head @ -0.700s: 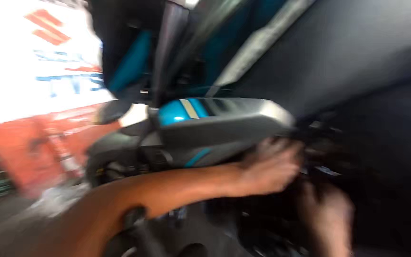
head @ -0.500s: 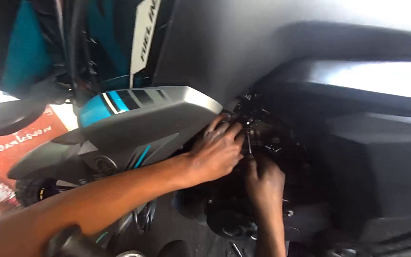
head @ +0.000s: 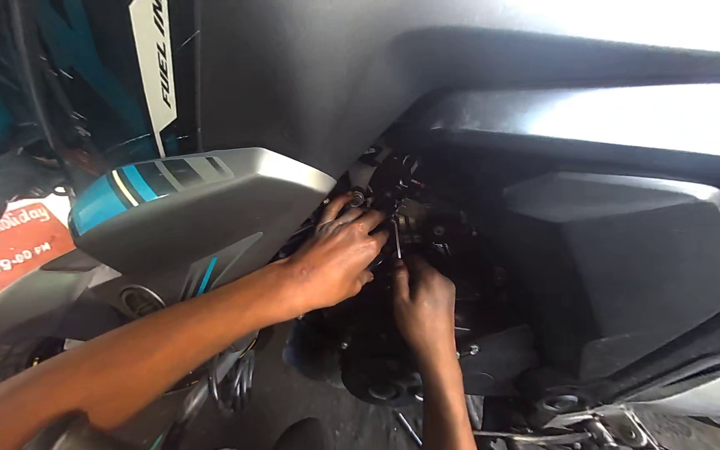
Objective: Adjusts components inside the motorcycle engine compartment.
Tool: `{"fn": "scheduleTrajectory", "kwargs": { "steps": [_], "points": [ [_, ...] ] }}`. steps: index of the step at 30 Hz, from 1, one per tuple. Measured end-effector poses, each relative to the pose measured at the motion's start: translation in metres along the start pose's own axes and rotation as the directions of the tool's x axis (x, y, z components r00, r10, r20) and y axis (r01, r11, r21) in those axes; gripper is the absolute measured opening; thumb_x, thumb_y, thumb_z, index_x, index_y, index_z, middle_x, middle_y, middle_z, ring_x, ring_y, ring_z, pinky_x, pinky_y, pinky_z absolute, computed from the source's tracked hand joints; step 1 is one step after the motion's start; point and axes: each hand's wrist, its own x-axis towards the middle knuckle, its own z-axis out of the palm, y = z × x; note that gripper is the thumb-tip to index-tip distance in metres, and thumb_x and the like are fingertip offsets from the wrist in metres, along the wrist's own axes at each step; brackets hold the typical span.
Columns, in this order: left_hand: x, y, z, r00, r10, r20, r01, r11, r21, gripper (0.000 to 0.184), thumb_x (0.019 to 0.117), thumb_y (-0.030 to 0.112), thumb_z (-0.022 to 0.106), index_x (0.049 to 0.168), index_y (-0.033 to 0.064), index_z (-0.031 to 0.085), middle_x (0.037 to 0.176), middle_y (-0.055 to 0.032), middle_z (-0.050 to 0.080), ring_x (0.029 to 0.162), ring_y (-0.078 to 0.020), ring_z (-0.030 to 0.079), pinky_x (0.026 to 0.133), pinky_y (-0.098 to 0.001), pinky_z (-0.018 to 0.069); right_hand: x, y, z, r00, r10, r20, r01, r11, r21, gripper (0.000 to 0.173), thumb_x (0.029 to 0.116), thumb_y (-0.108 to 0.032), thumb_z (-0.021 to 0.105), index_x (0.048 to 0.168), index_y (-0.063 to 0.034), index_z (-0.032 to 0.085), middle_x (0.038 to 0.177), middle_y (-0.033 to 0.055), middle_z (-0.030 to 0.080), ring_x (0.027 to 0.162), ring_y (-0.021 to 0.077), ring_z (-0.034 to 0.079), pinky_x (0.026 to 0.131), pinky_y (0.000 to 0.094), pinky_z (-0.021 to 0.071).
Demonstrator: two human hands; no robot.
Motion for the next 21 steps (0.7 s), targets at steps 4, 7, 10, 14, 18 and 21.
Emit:
{"fn": "scheduleTrajectory", "kwargs": {
  "steps": [4, 7, 10, 14, 18, 21],
  "points": [
    [0.001, 0.0, 0.0, 1.0, -0.012, -0.021, 0.011, 1.0, -0.017, 0.053, 0.0817, 0.025, 0.083, 0.129, 0.0078, 0.068, 0.14, -0.0111, 0.061, 0.134, -0.0304, 0.054, 0.121, -0.0588, 0.0252, 0.009, -0.013, -0.021, 0.994, 0.009, 0.111, -0.001, 0.997, -0.073, 0.027, 0.1031, -0.023, 0.054, 0.087, -0.006, 0.068, 0.069, 0.0088, 0.063, 0.066, 0.0269, 0.066, 0.059, 0.049, 0.0531],
    [0.0, 0.001, 0.001, 0.999, -0.018, -0.03, 0.017, 0.999, -0.028, 0.057, 0.0801, 0.024, 0.084, 0.131, 0.006, 0.066, 0.14, -0.012, 0.061, 0.134, -0.031, 0.055, 0.121, -0.0589, 0.0253, 0.014, -0.017, -0.03, 0.984, 0.017, 0.176, -0.002, 0.997, -0.082, 0.026, 0.1034, -0.022, 0.055, 0.09, -0.005, 0.07, 0.074, 0.0115, 0.066, 0.072, 0.0296, 0.068, 0.064, 0.0519, 0.0536],
    [0.001, 0.001, -0.001, 0.999, -0.04, -0.009, 0.039, 0.999, -0.014, 0.058, 0.0806, 0.027, 0.084, 0.132, 0.0067, 0.066, 0.142, -0.0106, 0.06, 0.135, -0.0302, 0.054, 0.122, -0.058, 0.0242, 0.017, -0.015, -0.031, 0.978, 0.008, 0.208, 0.009, 0.997, -0.081, 0.024, 0.1028, -0.022, 0.056, 0.089, -0.0064, 0.069, 0.074, 0.011, 0.066, 0.072, 0.0289, 0.068, 0.063, 0.0512, 0.054],
    [0.002, 0.001, 0.003, 0.999, -0.049, -0.024, 0.049, 0.999, -0.017, 0.056, 0.0803, 0.028, 0.084, 0.129, 0.0063, 0.068, 0.14, -0.0116, 0.061, 0.134, -0.031, 0.055, 0.121, -0.0588, 0.0253, 0.017, -0.01, -0.032, 0.967, 0.011, 0.255, 0.004, 0.998, -0.061, 0.021, 0.101, -0.019, 0.06, 0.096, -0.0029, 0.072, 0.081, 0.0158, 0.069, 0.08, 0.0335, 0.07, 0.071, 0.0563, 0.0559],
    [0.002, 0.0, 0.004, 0.997, -0.046, -0.057, 0.044, 0.999, -0.025, 0.055, 0.0777, 0.026, 0.085, 0.126, 0.0055, 0.069, 0.137, -0.0124, 0.062, 0.133, -0.0304, 0.056, 0.122, -0.0571, 0.0259, 0.022, -0.019, -0.038, 0.954, 0.018, 0.298, 0.006, 0.997, -0.082, 0.023, 0.1015, -0.021, 0.059, 0.092, -0.0046, 0.071, 0.078, 0.0128, 0.068, 0.076, 0.0308, 0.069, 0.067, 0.053, 0.0553],
    [0.0, -0.001, 0.006, 0.996, -0.045, -0.082, 0.044, 0.999, -0.011, 0.053, 0.0766, 0.027, 0.084, 0.123, 0.0063, 0.07, 0.136, -0.0126, 0.062, 0.132, -0.0306, 0.055, 0.123, -0.0567, 0.0245, 0.023, -0.029, -0.045, 0.931, 0.091, 0.353, -0.069, 0.995, -0.074, 0.027, 0.1037, -0.025, 0.057, 0.093, -0.005, 0.071, 0.081, 0.0148, 0.068, 0.079, 0.0326, 0.069, 0.067, 0.0547, 0.0542]
  ]
}}
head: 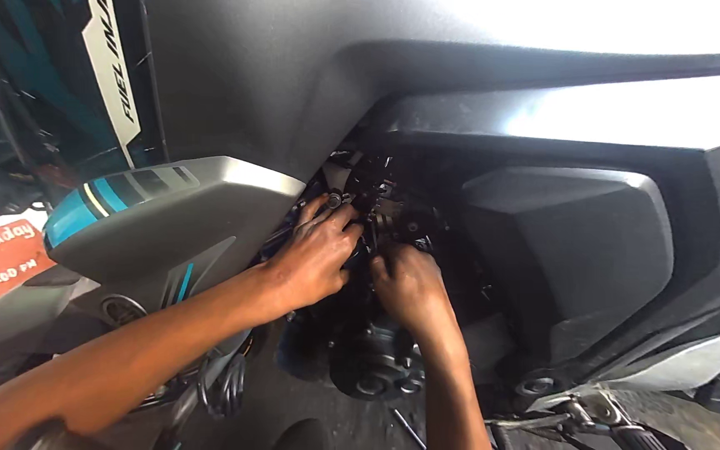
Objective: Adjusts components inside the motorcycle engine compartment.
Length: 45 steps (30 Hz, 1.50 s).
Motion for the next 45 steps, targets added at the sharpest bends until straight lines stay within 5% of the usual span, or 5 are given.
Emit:
{"fn": "scheduleTrajectory", "kwargs": {
  "steps": [14, 19, 29, 41, 45],
  "points": [
    [-0.021, -0.001, 0.014, 0.923, -0.178, -0.34, 0.18, 0.983, -0.028, 0.068, 0.0619, 0.038, 0.086, 0.119, 0.0057, 0.068, 0.132, -0.0222, 0.059, 0.136, -0.0465, 0.046, 0.102, -0.0592, 0.0452, 0.002, -0.027, -0.007, 0.99, 0.143, 0.01, -0.143, 0.977, 0.158, 0.037, 0.1067, -0.029, 0.05, 0.09, -0.0028, 0.069, 0.085, 0.0166, 0.069, 0.086, 0.0342, 0.069, 0.074, 0.0564, 0.0531],
    [-0.022, -0.003, 0.02, 0.906, -0.129, -0.403, 0.129, 0.991, -0.026, 0.055, 0.0776, 0.041, 0.07, 0.119, 0.0056, 0.066, 0.127, -0.0232, 0.06, 0.133, -0.0474, 0.048, 0.103, -0.0584, 0.0432, -0.006, -0.047, -0.002, 0.99, 0.053, -0.132, -0.027, 0.981, 0.194, 0.048, 0.1088, -0.041, 0.041, 0.079, -0.0081, 0.06, 0.063, 0.0111, 0.056, 0.055, 0.0275, 0.059, 0.045, 0.0445, 0.0446],
    [-0.023, 0.001, 0.017, 0.909, -0.134, -0.396, 0.14, 0.99, -0.014, 0.061, 0.075, 0.041, 0.074, 0.122, 0.0029, 0.069, 0.128, -0.021, 0.062, 0.133, -0.0435, 0.051, 0.104, -0.0539, 0.0452, 0.001, -0.044, 0.013, 0.923, -0.164, -0.348, 0.129, 0.984, -0.122, 0.047, 0.1085, -0.042, 0.046, 0.08, -0.0079, 0.063, 0.065, 0.0102, 0.061, 0.059, 0.0287, 0.065, 0.047, 0.0463, 0.0489],
    [-0.025, 0.0, 0.017, 0.933, -0.197, -0.303, 0.152, 0.974, -0.165, 0.084, 0.0705, 0.042, 0.089, 0.139, 0.004, 0.059, 0.14, -0.0266, 0.054, 0.13, -0.0399, 0.055, 0.106, -0.0509, 0.0478, 0.034, -0.036, 0.003, 0.737, -0.572, -0.36, 0.357, 0.781, -0.512, 0.024, 0.1004, -0.02, 0.064, 0.09, -0.0002, 0.07, 0.085, 0.0196, 0.07, 0.089, 0.0405, 0.07, 0.067, 0.0523, 0.0543],
    [-0.024, 0.0, 0.016, 0.936, -0.197, -0.291, 0.155, 0.975, -0.162, 0.083, 0.0717, 0.044, 0.087, 0.141, 0.0088, 0.059, 0.143, -0.0286, 0.052, 0.134, -0.0418, 0.052, 0.111, -0.0517, 0.0439, 0.054, -0.034, -0.016, 0.726, -0.664, -0.18, 0.494, 0.685, -0.536, 0.02, 0.1015, -0.011, 0.058, 0.113, -0.0037, 0.072, 0.103, 0.0271, 0.07, 0.106, 0.0498, 0.065, 0.084, 0.0629, 0.0511]
  ]
}}
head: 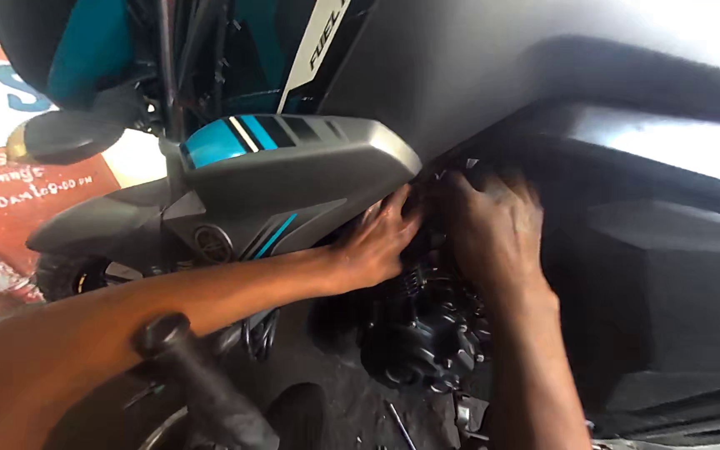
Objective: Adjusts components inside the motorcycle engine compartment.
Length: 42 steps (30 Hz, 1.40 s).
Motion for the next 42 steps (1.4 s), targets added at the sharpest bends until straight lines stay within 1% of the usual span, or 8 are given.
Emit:
{"fn": "scheduleTrajectory", "kwargs": {
  "steps": [2, 7, 14, 19, 24, 28, 34, 42],
  "points": [
    [0.0, 0.001, -0.004, 0.999, -0.009, 0.032, 0.009, 1.0, -0.006, 0.078, 0.0717, 0.042, 0.088, 0.136, 0.0072, 0.062, 0.144, -0.029, 0.051, 0.137, -0.0432, 0.049, 0.112, -0.0512, 0.043, 0.005, 0.01, 0.005, 0.994, -0.098, 0.047, 0.095, 0.994, 0.055, 0.02, 0.1011, -0.008, 0.057, 0.113, -0.0048, 0.073, 0.11, 0.0251, 0.069, 0.109, 0.0476, 0.064, 0.086, 0.0623, 0.0519],
    [0.002, 0.003, -0.01, 0.996, -0.024, 0.082, 0.025, 1.0, -0.008, 0.076, 0.0713, 0.037, 0.09, 0.136, 0.0099, 0.061, 0.141, -0.029, 0.05, 0.14, -0.0455, 0.043, 0.111, -0.0519, 0.0428, 0.017, 0.012, 0.014, 0.997, -0.052, 0.063, 0.052, 0.999, -0.008, 0.016, 0.0991, -0.005, 0.057, 0.105, 0.0015, 0.071, 0.092, 0.0282, 0.069, 0.085, 0.051, 0.068, 0.064, 0.065, 0.0517],
    [0.003, 0.005, -0.014, 0.992, -0.049, 0.115, 0.047, 0.999, 0.026, 0.079, 0.0713, 0.039, 0.09, 0.137, 0.0071, 0.058, 0.142, -0.0264, 0.051, 0.142, -0.0446, 0.042, 0.112, -0.0525, 0.0413, 0.031, -0.007, 0.012, 0.987, 0.068, 0.143, -0.051, 0.991, -0.121, 0.023, 0.1003, -0.005, 0.054, 0.12, 0.002, 0.064, 0.097, 0.0307, 0.066, 0.093, 0.0531, 0.066, 0.068, 0.0651, 0.0489],
    [0.001, 0.004, -0.011, 0.995, -0.034, 0.096, 0.031, 0.999, 0.039, 0.081, 0.0734, 0.043, 0.087, 0.141, 0.008, 0.059, 0.15, -0.0287, 0.046, 0.145, -0.0443, 0.04, 0.114, -0.0517, 0.0394, 0.019, -0.009, 0.012, 0.998, -0.003, 0.065, 0.014, 0.985, -0.175, 0.022, 0.1022, -0.006, 0.049, 0.12, 0.0018, 0.06, 0.108, 0.0289, 0.066, 0.107, 0.0488, 0.064, 0.083, 0.0635, 0.0461],
    [0.001, 0.003, -0.01, 0.995, -0.02, 0.097, 0.016, 0.999, 0.04, 0.077, 0.0764, 0.046, 0.084, 0.141, 0.0115, 0.059, 0.15, -0.0275, 0.046, 0.143, -0.0435, 0.041, 0.113, -0.0513, 0.0406, 0.005, -0.021, 0.001, 0.979, 0.127, 0.158, -0.076, 0.952, -0.295, 0.023, 0.1031, -0.003, 0.046, 0.122, 0.0048, 0.056, 0.113, 0.0334, 0.061, 0.112, 0.0526, 0.059, 0.079, 0.0619, 0.0463],
    [0.0, 0.001, -0.005, 0.999, 0.01, 0.038, -0.012, 0.998, 0.057, 0.075, 0.0737, 0.046, 0.083, 0.138, 0.0141, 0.062, 0.146, -0.0255, 0.05, 0.141, -0.0431, 0.043, 0.108, -0.0508, 0.0448, -0.01, -0.024, 0.011, 0.972, 0.232, 0.022, -0.229, 0.969, -0.096, 0.023, 0.0986, 0.0, 0.054, 0.121, 0.0031, 0.06, 0.114, 0.0325, 0.059, 0.11, 0.0503, 0.061, 0.084, 0.0586, 0.0527],
    [0.0, -0.001, -0.001, 0.999, 0.04, 0.007, -0.04, 0.997, 0.06, 0.079, 0.0627, 0.035, 0.089, 0.134, 0.0142, 0.064, 0.139, -0.0217, 0.055, 0.139, -0.0437, 0.044, 0.103, -0.0511, 0.0477, -0.043, -0.029, 0.043, 0.89, 0.15, -0.43, -0.168, 0.986, -0.002, 0.012, 0.0977, -0.006, 0.064, 0.099, -0.0051, 0.076, 0.085, 0.0187, 0.067, 0.076, 0.0333, 0.068, 0.06, 0.0414, 0.0509],
    [0.002, 0.001, -0.001, 0.999, 0.007, 0.034, -0.009, 0.999, 0.05, 0.071, 0.0702, 0.039, 0.086, 0.134, 0.0178, 0.063, 0.139, -0.0206, 0.054, 0.141, -0.045, 0.04, 0.104, -0.0552, 0.045, -0.081, -0.026, 0.062, 0.85, 0.343, -0.4, -0.248, 0.93, 0.272, 0.015, 0.0976, -0.012, 0.068, 0.104, -0.0041, 0.079, 0.1, 0.0148, 0.076, 0.087, 0.0195, 0.073, 0.072, 0.0286, 0.0564]
  ]
}}
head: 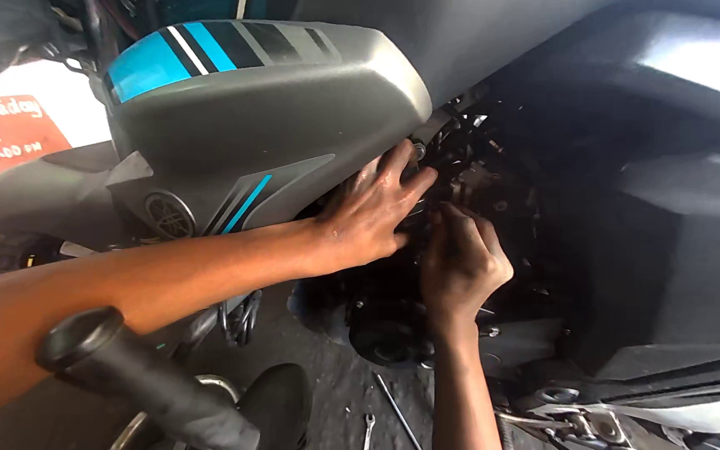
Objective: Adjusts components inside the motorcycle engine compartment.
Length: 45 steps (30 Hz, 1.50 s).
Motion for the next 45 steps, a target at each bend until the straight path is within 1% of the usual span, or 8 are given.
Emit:
{"fn": "scheduleTrajectory", "kwargs": {
  "steps": [4, 10, 15, 21, 28, 31, 39, 45],
  "points": [
    [-0.001, -0.001, 0.001, 1.0, 0.003, -0.007, -0.003, 1.0, 0.014, 0.074, 0.0717, 0.045, 0.085, 0.135, 0.0142, 0.062, 0.14, -0.0207, 0.054, 0.142, -0.0441, 0.039, 0.108, -0.0552, 0.0411, 0.006, 0.007, -0.003, 0.996, 0.072, 0.049, -0.069, 0.995, -0.066, 0.014, 0.0973, -0.013, 0.068, 0.103, -0.0059, 0.079, 0.087, 0.0129, 0.074, 0.075, 0.0215, 0.071, 0.066, 0.0343, 0.0548],
    [0.0, 0.0, 0.003, 0.999, 0.016, -0.039, -0.014, 0.998, 0.054, 0.074, 0.0712, 0.051, 0.085, 0.133, 0.0155, 0.064, 0.135, -0.0187, 0.058, 0.138, -0.0435, 0.043, 0.107, -0.0555, 0.0407, 0.006, 0.008, -0.018, 0.88, 0.278, 0.384, -0.19, 0.949, -0.252, 0.012, 0.0958, -0.016, 0.07, 0.1, -0.0063, 0.076, 0.089, 0.0174, 0.073, 0.08, 0.0377, 0.072, 0.068, 0.0577, 0.0564],
    [0.0, -0.001, 0.005, 0.998, 0.024, -0.06, -0.019, 0.997, 0.075, 0.076, 0.0699, 0.053, 0.085, 0.133, 0.0136, 0.065, 0.134, -0.02, 0.058, 0.137, -0.0453, 0.044, 0.107, -0.058, 0.0394, 0.012, 0.008, -0.04, 0.894, 0.27, 0.358, -0.242, 0.963, -0.122, 0.024, 0.1034, -0.027, 0.062, 0.098, -0.0064, 0.073, 0.077, 0.0122, 0.069, 0.065, 0.0294, 0.067, 0.057, 0.05, 0.054],
    [-0.001, -0.002, 0.008, 0.996, 0.031, -0.085, -0.023, 0.996, 0.091, 0.077, 0.0692, 0.053, 0.082, 0.133, 0.0125, 0.065, 0.134, -0.0206, 0.058, 0.138, -0.046, 0.043, 0.108, -0.0592, 0.0366, 0.017, 0.006, -0.045, 0.705, 0.531, 0.47, -0.67, 0.715, 0.198, 0.041, 0.1076, -0.043, 0.05, 0.097, -0.0078, 0.07, 0.064, 0.004, 0.056, 0.048, 0.0149, 0.051, 0.044, 0.032, 0.0448],
    [-0.001, -0.001, 0.009, 0.996, 0.025, -0.084, -0.018, 0.996, 0.084, 0.08, 0.0686, 0.054, 0.083, 0.134, 0.0113, 0.065, 0.135, -0.0215, 0.058, 0.141, -0.0485, 0.04, 0.109, -0.0637, 0.0352, 0.02, 0.012, -0.064, 0.608, 0.478, 0.634, -0.788, 0.466, 0.403, 0.026, 0.1061, -0.023, 0.056, 0.126, -0.0131, 0.07, 0.095, 0.0039, 0.071, 0.075, 0.011, 0.066, 0.069, 0.0287, 0.0585],
    [-0.001, -0.002, 0.01, 0.997, 0.029, -0.074, -0.022, 0.995, 0.098, 0.08, 0.0701, 0.055, 0.081, 0.137, 0.0143, 0.063, 0.135, -0.0197, 0.058, 0.142, -0.048, 0.038, 0.109, -0.0635, 0.034, 0.023, 0.01, -0.049, 0.597, 0.607, 0.525, -0.785, 0.307, 0.538, 0.018, 0.1012, -0.006, 0.06, 0.113, -0.003, 0.074, 0.091, 0.0054, 0.073, 0.079, 0.0118, 0.071, 0.077, 0.0284, 0.0617],
    [-0.002, 0.0, 0.008, 0.997, 0.049, -0.059, -0.044, 0.995, 0.084, 0.084, 0.0742, 0.051, 0.078, 0.149, 0.0205, 0.055, 0.142, -0.0102, 0.06, 0.146, -0.0492, 0.032, 0.109, -0.0676, 0.029, 0.006, -0.026, -0.026, 0.671, 0.708, 0.219, -0.716, 0.542, 0.44, 0.023, 0.1047, -0.025, 0.06, 0.113, -0.0088, 0.074, 0.09, 0.0027, 0.073, 0.075, 0.0079, 0.068, 0.069, 0.0293, 0.0577],
    [-0.001, 0.001, 0.007, 0.993, 0.11, -0.045, -0.102, 0.983, 0.151, 0.085, 0.0776, 0.053, 0.072, 0.152, 0.0177, 0.051, 0.161, -0.0028, 0.044, 0.155, -0.0441, 0.02, 0.117, -0.0692, 0.0175, 0.0, -0.035, -0.01, 0.737, 0.669, 0.098, -0.635, 0.635, 0.44, 0.02, 0.1022, -0.018, 0.064, 0.115, -0.0083, 0.076, 0.1, 0.0039, 0.077, 0.088, 0.0064, 0.073, 0.081, 0.028, 0.0601]
  ]
}}
